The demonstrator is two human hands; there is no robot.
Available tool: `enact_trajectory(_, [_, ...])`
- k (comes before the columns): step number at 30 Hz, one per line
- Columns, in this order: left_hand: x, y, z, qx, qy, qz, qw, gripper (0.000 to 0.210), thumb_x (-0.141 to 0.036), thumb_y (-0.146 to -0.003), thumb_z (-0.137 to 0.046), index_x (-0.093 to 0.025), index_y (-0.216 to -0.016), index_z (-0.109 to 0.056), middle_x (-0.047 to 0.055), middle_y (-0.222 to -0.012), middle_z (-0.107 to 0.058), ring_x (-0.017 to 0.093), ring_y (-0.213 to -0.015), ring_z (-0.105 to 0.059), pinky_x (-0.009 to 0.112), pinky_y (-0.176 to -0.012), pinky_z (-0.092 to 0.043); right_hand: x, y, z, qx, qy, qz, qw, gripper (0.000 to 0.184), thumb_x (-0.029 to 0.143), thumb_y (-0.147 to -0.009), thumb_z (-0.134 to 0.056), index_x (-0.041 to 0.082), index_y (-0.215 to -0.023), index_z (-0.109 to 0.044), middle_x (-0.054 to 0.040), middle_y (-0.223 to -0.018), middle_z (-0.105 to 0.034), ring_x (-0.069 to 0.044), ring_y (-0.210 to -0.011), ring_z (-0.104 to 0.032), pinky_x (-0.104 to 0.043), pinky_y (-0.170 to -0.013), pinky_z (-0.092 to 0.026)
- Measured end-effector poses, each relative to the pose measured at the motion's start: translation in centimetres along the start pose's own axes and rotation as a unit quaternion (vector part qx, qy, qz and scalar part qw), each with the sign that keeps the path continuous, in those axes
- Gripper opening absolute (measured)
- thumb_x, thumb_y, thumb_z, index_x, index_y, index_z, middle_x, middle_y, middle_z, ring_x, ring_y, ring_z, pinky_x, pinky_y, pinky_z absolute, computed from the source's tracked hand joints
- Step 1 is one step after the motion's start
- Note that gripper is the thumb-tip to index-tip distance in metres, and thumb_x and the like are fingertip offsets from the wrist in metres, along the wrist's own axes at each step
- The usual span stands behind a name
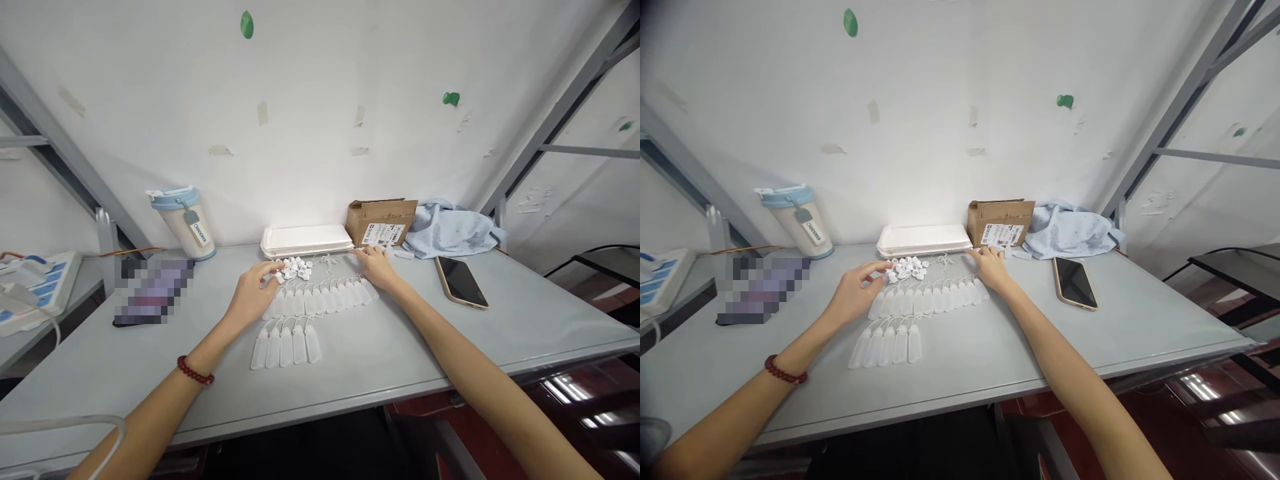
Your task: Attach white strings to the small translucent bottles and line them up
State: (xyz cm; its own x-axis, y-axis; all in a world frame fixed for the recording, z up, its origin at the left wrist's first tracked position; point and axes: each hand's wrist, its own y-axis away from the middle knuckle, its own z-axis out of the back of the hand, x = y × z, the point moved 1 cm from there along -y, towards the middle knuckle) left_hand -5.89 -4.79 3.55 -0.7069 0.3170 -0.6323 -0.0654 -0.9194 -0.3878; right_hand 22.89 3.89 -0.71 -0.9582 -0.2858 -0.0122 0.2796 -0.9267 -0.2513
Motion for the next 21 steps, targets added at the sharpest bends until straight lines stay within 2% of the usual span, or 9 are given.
enact_trajectory(5, [-0.5,0.6,-0.1,-0.015,0.006,-0.014,1.0,0.033,-0.018,-0.077,-0.041,-0.019,-0.099,-0.065,0.003,-0.108,-0.067,0.02,-0.098,-0.058,0.028,-0.068,-0.049,-0.4,0.0,0.0,0.021,0.004,-0.022,1.0,0.067,-0.005,-0.073,-0.037,0.025,-0.133,-0.046,-0.0116,-0.109,-0.058,-0.028,-0.1,-0.045,-0.037,-0.078,-0.032])
enact_trajectory(9, [-0.6,1.2,0.0,-0.021,-0.002,-0.021,1.0,0.033,-0.017,-0.078,-0.04,-0.02,-0.101,-0.064,0.004,-0.109,-0.066,0.021,-0.103,-0.056,0.026,-0.062,-0.048,-0.4,0.0,0.2,0.007,-0.012,-0.029,0.999,0.062,-0.004,-0.073,-0.037,0.023,-0.127,-0.051,-0.0115,-0.107,-0.06,-0.028,-0.1,-0.047,-0.036,-0.078,-0.032])
enact_trajectory(16, [-0.9,1.8,-0.8,-0.008,-0.003,-0.029,1.0,0.035,-0.014,-0.077,-0.04,-0.02,-0.1,-0.065,0.004,-0.109,-0.066,0.021,-0.103,-0.057,0.025,-0.057,-0.047,-0.6,0.0,0.3,-0.001,-0.116,-0.051,0.992,0.054,-0.002,-0.068,-0.035,0.021,-0.107,-0.066,-0.0057,-0.086,-0.067,-0.023,-0.088,-0.051,-0.03,-0.073,-0.034])
enact_trajectory(21, [-1.1,2.0,-0.6,-0.018,0.0,-0.038,0.999,0.035,-0.014,-0.078,-0.04,-0.02,-0.101,-0.064,0.004,-0.11,-0.066,0.021,-0.105,-0.056,0.026,-0.059,-0.047,-0.9,0.2,0.4,-0.008,-0.134,-0.053,0.99,0.049,0.002,-0.071,-0.036,0.019,-0.105,-0.068,-0.0055,-0.083,-0.069,-0.021,-0.082,-0.055,-0.028,-0.073,-0.036])
